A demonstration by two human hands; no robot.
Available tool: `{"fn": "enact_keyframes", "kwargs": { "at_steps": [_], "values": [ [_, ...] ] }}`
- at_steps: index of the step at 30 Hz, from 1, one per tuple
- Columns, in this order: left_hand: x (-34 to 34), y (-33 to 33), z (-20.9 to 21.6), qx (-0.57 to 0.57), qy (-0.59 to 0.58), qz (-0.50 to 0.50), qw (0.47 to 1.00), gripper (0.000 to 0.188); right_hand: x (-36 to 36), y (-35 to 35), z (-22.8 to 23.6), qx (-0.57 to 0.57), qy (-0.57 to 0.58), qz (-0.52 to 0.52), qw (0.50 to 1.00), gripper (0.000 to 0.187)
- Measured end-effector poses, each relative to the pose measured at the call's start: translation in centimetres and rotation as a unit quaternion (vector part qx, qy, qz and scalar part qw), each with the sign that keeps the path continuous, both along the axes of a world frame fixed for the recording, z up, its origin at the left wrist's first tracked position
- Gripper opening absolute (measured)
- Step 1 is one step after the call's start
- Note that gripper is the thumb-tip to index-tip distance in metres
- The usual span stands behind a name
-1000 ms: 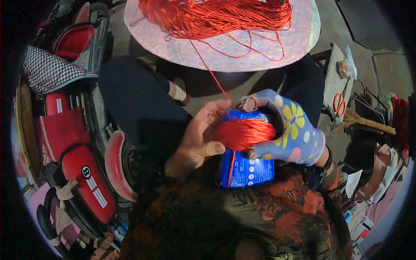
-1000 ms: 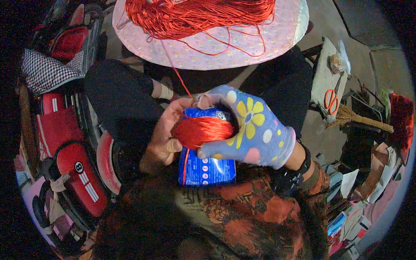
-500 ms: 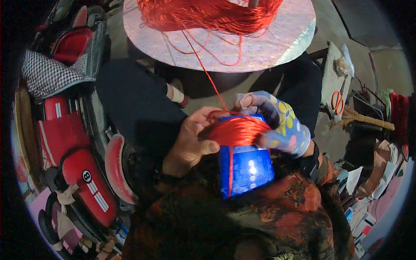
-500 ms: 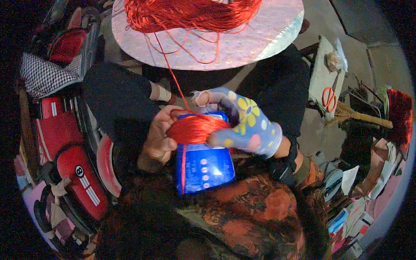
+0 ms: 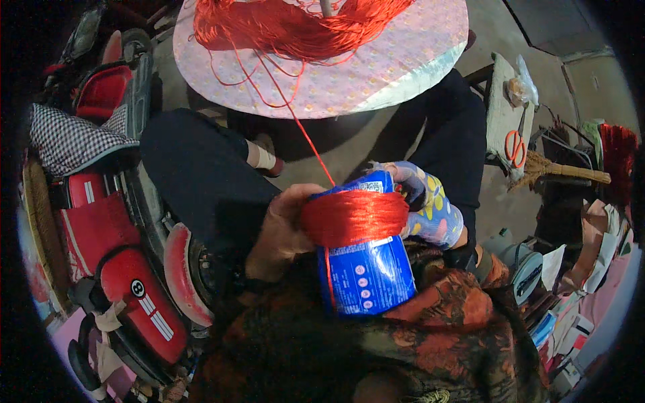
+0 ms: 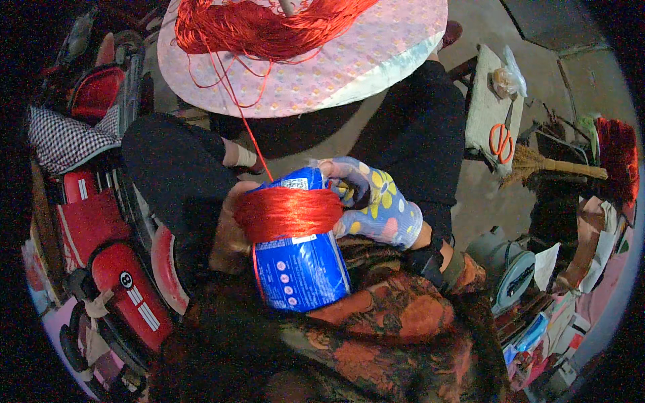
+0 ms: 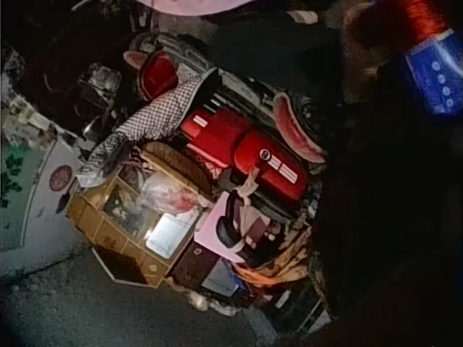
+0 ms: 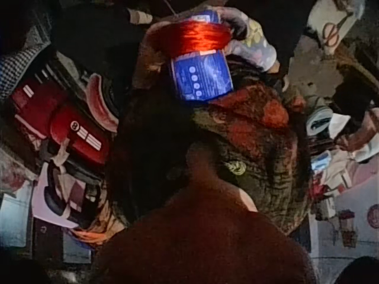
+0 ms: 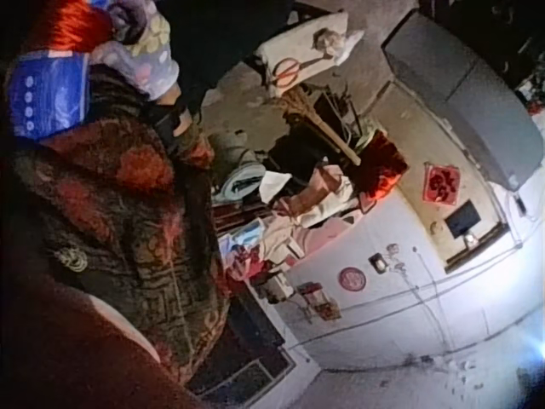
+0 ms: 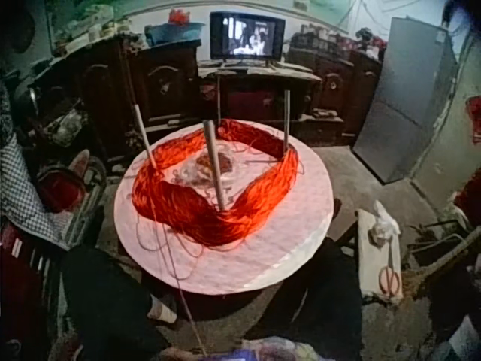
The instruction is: The recorder is winding red silk thread from a circular frame onto a blue spooling device.
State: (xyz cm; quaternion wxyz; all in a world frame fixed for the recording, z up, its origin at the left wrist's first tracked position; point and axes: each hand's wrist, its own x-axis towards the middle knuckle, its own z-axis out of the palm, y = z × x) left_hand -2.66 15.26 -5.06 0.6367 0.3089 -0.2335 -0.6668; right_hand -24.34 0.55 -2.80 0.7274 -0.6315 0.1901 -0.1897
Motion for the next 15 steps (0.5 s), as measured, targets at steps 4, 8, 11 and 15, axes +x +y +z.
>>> {"fn": "enact_keyframes", "kwargs": {
  "at_steps": [4, 8, 11, 15],
  "values": [
    [0.4, 0.0, -0.1, -0.036, -0.01, -0.017, 0.999, 0.074, -0.4, -0.7, -0.4, 0.011, 0.01, 0.062, 0.998, 0.083],
    [-0.1, -0.8, 0.9, -0.049, 0.002, -0.02, 0.999, 0.081, -0.1, -0.9, 0.4, 0.009, -0.081, 0.07, 0.994, 0.108],
    [-0.3, -1.0, 0.6, -0.027, 0.029, -0.021, 0.999, 0.085, 1.1, -1.2, 2.0, 0.092, 0.001, 0.036, 0.995, 0.111],
    [-0.8, -1.1, 0.0, 0.022, 0.052, -0.006, 0.998, 0.088, 1.5, -1.9, 1.9, 0.003, -0.044, 0.058, 0.997, 0.1]
  ]
}}
